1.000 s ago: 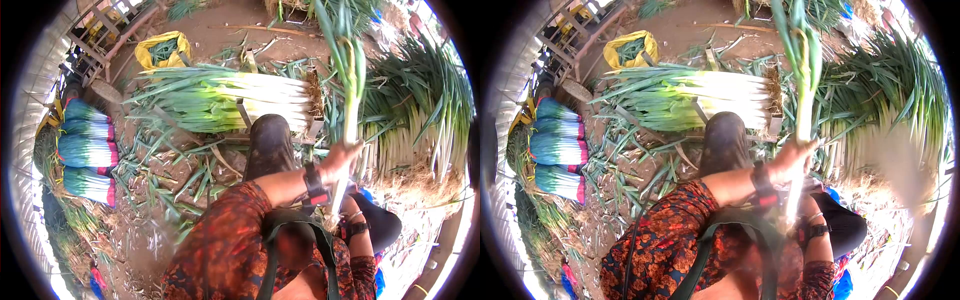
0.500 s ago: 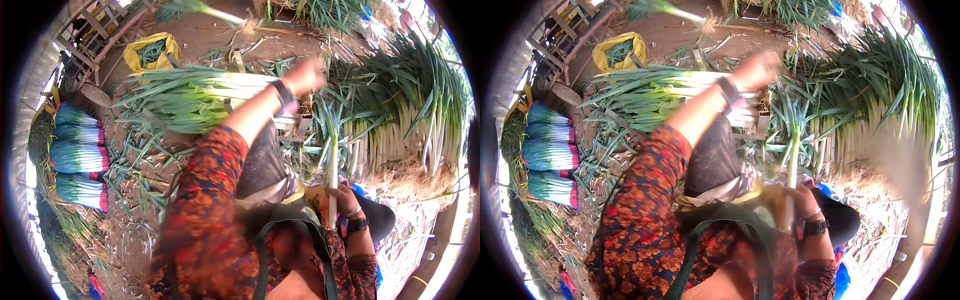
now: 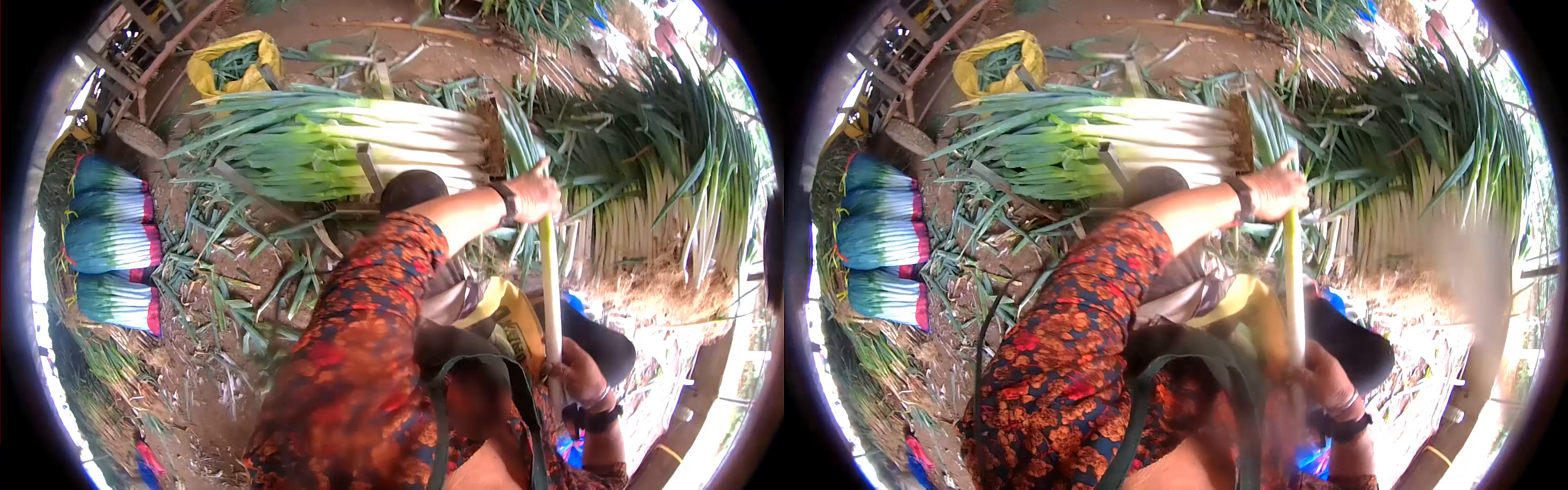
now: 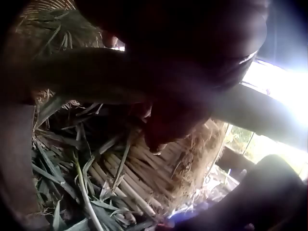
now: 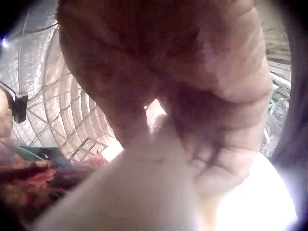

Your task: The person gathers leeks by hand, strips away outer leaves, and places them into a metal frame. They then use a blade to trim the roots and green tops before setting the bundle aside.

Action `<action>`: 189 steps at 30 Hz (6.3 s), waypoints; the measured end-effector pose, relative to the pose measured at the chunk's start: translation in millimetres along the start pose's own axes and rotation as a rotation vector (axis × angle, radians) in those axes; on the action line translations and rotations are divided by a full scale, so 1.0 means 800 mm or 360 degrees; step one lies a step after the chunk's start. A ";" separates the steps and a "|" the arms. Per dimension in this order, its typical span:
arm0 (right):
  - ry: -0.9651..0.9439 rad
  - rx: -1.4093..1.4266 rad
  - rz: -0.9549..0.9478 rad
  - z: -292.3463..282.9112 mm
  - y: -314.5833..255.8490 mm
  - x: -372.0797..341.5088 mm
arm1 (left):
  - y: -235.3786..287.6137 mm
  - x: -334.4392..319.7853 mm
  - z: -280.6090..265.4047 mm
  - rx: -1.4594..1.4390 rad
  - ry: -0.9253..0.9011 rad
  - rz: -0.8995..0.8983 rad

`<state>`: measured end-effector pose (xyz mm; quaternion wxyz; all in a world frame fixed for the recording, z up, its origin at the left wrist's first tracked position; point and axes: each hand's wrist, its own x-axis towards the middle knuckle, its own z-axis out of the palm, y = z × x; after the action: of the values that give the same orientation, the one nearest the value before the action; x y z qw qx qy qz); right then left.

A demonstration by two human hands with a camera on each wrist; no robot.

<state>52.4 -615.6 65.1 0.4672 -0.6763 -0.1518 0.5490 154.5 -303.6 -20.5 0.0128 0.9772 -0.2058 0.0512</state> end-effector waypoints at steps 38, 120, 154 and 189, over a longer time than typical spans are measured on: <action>0.0813 -0.2151 -0.0860 0.004 -0.147 0.595 | -0.246 -0.371 0.065 0.0068 0.0686 -0.1307; 0.0476 -0.0254 0.0411 0.011 0.200 0.403 | -0.455 -0.203 0.030 0.0082 -0.0930 -0.1350; 0.0896 -0.1166 -0.1355 0.035 -0.118 0.357 | -0.263 -0.242 -0.121 0.0336 -0.0148 -0.0942; 0.1764 -0.0892 0.0201 -0.340 0.140 0.514 | -0.385 -0.379 0.119 -0.0127 0.0127 -0.1585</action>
<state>402.9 -504.6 -282.2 0.2481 -0.9651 0.0151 0.0823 11.7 95.4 -148.1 0.0809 0.9528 0.2845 0.0683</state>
